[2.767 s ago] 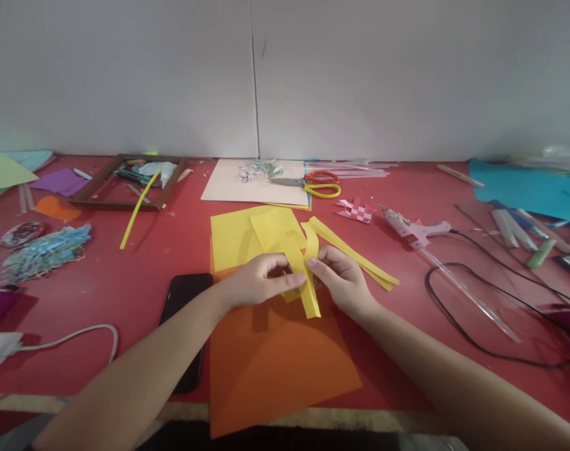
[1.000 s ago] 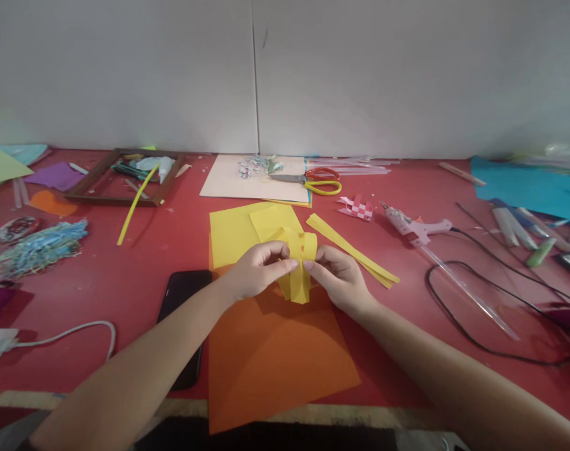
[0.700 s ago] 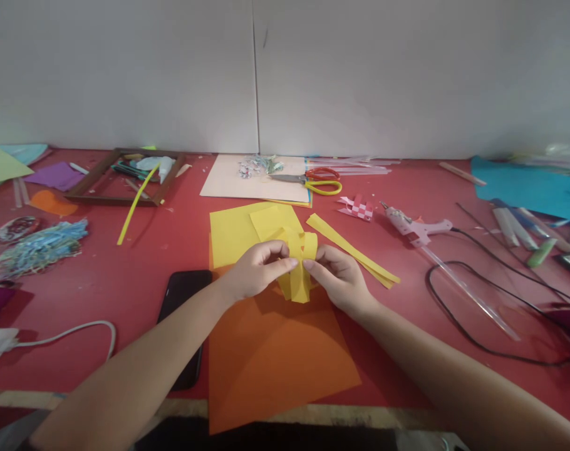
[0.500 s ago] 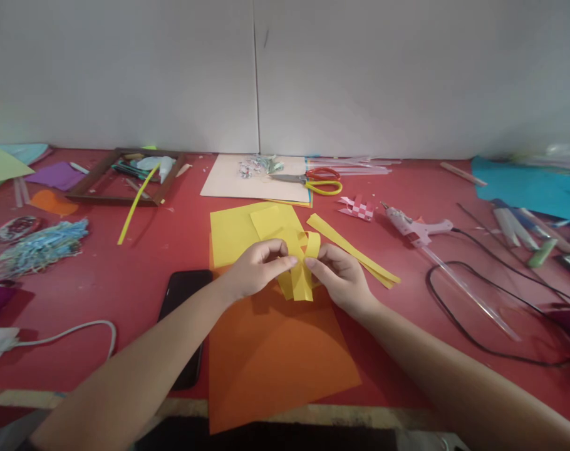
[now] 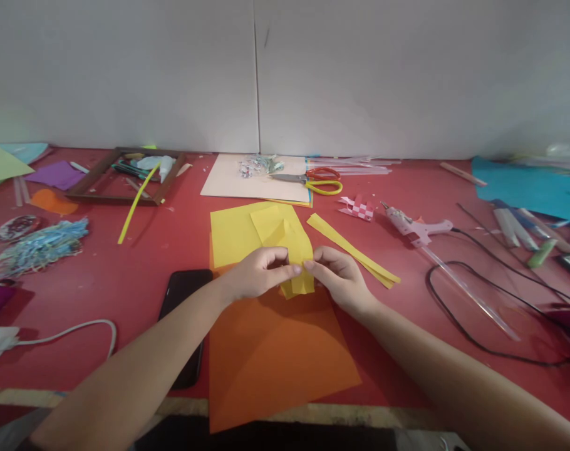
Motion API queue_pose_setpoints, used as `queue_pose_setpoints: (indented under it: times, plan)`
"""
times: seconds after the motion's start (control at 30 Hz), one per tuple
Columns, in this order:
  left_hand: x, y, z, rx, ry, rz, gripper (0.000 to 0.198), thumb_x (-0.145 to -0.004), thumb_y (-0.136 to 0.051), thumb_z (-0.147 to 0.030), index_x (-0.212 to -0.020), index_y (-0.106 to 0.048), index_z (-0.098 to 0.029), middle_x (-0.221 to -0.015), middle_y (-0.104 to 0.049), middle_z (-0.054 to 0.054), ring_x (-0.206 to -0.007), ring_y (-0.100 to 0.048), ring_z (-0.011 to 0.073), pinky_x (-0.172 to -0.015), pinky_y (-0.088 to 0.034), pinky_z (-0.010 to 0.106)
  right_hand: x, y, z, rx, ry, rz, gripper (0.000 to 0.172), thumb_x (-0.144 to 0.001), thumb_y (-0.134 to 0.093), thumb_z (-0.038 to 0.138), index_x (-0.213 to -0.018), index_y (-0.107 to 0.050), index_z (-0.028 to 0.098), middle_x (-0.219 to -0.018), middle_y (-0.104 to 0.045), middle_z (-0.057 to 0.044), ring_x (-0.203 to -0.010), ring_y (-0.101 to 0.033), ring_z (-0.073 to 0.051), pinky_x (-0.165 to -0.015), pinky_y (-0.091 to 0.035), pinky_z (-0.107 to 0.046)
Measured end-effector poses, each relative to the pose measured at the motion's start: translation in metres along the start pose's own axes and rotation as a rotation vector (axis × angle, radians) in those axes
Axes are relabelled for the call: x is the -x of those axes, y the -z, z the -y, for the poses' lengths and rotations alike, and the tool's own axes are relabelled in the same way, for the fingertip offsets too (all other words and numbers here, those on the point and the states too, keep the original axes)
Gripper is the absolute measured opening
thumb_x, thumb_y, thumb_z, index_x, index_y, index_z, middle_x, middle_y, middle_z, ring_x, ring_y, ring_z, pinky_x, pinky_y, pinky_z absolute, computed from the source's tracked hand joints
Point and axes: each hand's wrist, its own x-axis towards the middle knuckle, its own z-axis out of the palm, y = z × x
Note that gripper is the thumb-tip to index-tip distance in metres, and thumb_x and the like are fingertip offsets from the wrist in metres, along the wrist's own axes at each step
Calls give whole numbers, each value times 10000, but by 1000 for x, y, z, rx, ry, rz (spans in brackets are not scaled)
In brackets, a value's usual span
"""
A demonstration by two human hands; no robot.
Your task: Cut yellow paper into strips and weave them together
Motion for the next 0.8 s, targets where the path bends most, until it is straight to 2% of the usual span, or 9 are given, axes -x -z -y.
queue_pose_setpoints:
  times: [0.2, 0.43, 0.8]
  plan:
    - [0, 0, -2, 38, 7, 4, 329, -822, -667, -401, -677, -472, -180, -576, -429, -62, -529, -449, 89, -520, -329, 243, 0, 0, -2, 43, 55, -13, 386, -816, -679, 489, -630, -489, 209, -536, -430, 54, -482, -367, -92, -457, -294, -244]
    - [-1, 0, -1, 101, 9, -31, 354, -801, -695, -390, -644, -458, -178, -551, -414, -67, -490, -434, 75, -504, -318, 242, 0, -2, -5, 70, 101, -41, 350, -846, -664, 441, -651, -490, 208, -556, -406, 58, -492, -358, -91, -461, -289, -246]
    - [-4, 0, 1, 145, -3, -42, 296, -794, -696, -417, -737, -572, -155, -626, -472, -50, -511, -437, 69, -511, -342, 239, -1, 0, -9, 75, 114, -58, 323, -862, -647, 434, -678, -505, 210, -558, -436, 54, -488, -402, -97, -469, -324, -248]
